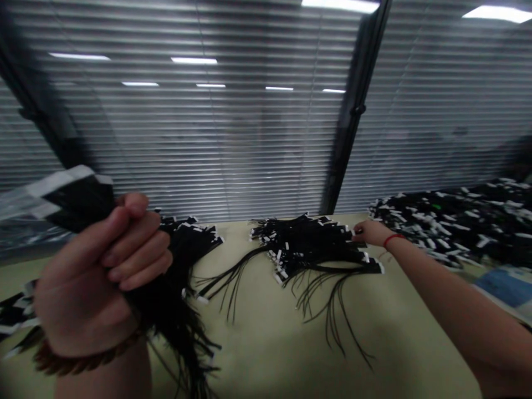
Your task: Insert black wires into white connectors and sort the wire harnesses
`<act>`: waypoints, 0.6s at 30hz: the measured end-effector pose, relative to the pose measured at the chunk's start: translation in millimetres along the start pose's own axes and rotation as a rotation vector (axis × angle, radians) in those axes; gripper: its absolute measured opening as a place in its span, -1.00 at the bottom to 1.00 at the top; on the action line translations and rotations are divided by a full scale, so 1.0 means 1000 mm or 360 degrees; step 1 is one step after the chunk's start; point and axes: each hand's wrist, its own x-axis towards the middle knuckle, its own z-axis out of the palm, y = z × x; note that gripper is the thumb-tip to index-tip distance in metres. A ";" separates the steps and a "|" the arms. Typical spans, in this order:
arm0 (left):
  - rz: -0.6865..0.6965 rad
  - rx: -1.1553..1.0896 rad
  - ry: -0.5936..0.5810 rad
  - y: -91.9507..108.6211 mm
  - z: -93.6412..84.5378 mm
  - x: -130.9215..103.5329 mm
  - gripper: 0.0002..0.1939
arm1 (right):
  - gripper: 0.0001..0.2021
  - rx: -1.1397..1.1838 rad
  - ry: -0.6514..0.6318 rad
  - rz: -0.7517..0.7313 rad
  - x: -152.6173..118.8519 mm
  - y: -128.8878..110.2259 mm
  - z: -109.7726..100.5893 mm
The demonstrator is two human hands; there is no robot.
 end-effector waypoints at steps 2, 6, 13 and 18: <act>-0.0005 0.0002 0.0017 0.000 0.000 0.000 -0.91 | -0.79 0.0005 -0.0009 -0.0005 -0.002 -0.008 -0.013; 0.0001 0.0012 0.0016 0.001 0.001 -0.001 -0.91 | -0.76 0.0177 0.0126 -0.0065 -0.007 -0.030 -0.031; 0.0022 0.0025 -0.0015 0.006 0.000 -0.007 -0.93 | -0.74 0.0555 0.0119 -0.0208 -0.015 -0.050 -0.001; 0.0028 0.0011 -0.0031 0.007 -0.001 -0.009 -0.94 | -0.78 0.0392 0.0122 -0.0246 -0.026 -0.046 0.009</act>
